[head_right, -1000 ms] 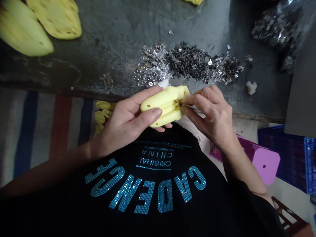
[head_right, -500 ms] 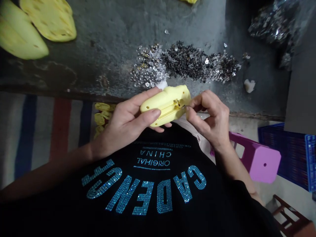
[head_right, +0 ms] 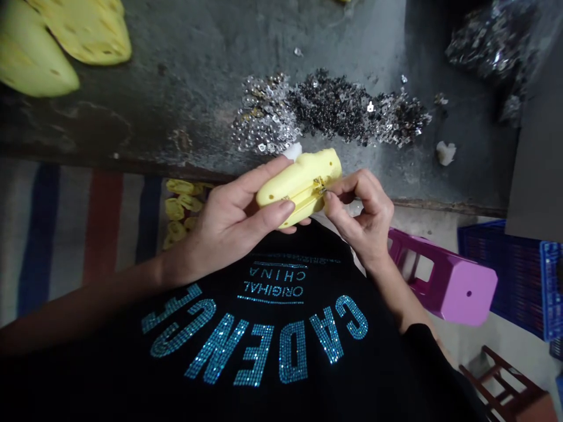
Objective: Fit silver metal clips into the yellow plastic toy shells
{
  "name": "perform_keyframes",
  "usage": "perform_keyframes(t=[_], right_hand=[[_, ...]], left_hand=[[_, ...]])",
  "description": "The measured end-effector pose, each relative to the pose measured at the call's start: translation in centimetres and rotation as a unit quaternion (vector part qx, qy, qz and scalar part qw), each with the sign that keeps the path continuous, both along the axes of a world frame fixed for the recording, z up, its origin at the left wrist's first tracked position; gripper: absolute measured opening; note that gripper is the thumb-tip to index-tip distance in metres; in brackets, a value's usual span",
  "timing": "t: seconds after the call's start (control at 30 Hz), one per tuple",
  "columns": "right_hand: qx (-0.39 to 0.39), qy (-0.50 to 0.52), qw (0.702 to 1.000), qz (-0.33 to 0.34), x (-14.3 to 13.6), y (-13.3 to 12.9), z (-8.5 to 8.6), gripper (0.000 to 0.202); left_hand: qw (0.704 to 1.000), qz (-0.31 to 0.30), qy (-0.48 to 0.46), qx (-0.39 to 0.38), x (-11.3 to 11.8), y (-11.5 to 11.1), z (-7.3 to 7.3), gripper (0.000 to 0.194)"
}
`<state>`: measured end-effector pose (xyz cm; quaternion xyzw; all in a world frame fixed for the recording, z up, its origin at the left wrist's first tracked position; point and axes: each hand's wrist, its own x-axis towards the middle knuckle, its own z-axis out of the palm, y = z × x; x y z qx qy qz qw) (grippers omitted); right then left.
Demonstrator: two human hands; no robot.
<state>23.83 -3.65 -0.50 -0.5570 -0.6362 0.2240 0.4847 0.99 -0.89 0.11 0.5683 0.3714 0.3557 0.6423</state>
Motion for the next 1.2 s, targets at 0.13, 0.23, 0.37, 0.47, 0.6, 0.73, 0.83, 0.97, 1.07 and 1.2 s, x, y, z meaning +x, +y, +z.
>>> perform_keyframes(t=[0.13, 0.23, 0.37, 0.47, 0.6, 0.73, 0.83, 0.97, 1.07, 1.2], right_hand=[[-0.001, -0.018, 1.000, -0.001, 0.1, -0.1, -0.1, 0.016], [0.003, -0.015, 1.000, 0.006, 0.3, -0.3, -0.1, 0.012], [0.028, -0.039, 0.999, -0.002, 0.8, -0.3, 0.2, 0.009], [0.050, -0.070, 0.996, -0.005, 1.1, -0.1, 0.6, 0.010], [0.059, -0.122, 0.990, 0.030, 1.1, 0.3, 1.4, 0.013], [0.077, -0.228, 0.970, 0.041, 1.2, 0.7, 2.1, 0.011], [0.107, -0.317, 0.942, 0.034, 1.2, 0.9, 2.0, 0.012], [0.105, -0.315, 0.943, 0.026, 0.9, 0.8, 1.7, 0.016], [0.055, -0.183, 0.982, 0.010, 0.7, 0.4, 1.4, 0.019], [-0.030, 0.001, 0.999, -0.011, 0.9, 0.0, 0.7, 0.017]], left_hand=[[1.000, 0.008, -0.001, 0.027, 0.0, 0.1, 0.0, 0.061], [1.000, 0.003, -0.015, -0.020, 0.1, 0.2, 0.0, 0.066], [0.996, 0.006, -0.050, -0.072, 0.2, 0.2, 0.1, 0.065], [0.997, 0.004, -0.047, -0.064, 0.3, 0.1, 0.0, 0.064], [0.999, 0.014, -0.006, 0.041, 0.1, -0.1, -0.2, 0.061], [0.983, 0.007, 0.046, 0.177, 0.0, 0.1, -0.4, 0.056], [0.968, -0.007, 0.069, 0.241, -0.1, 0.2, -0.6, 0.057], [0.983, -0.004, 0.055, 0.174, 0.1, 0.0, -1.1, 0.059], [0.999, -0.011, -0.001, 0.037, 0.4, -0.2, -0.9, 0.066], [0.998, -0.027, -0.023, -0.054, 0.6, -0.3, -0.1, 0.071]])
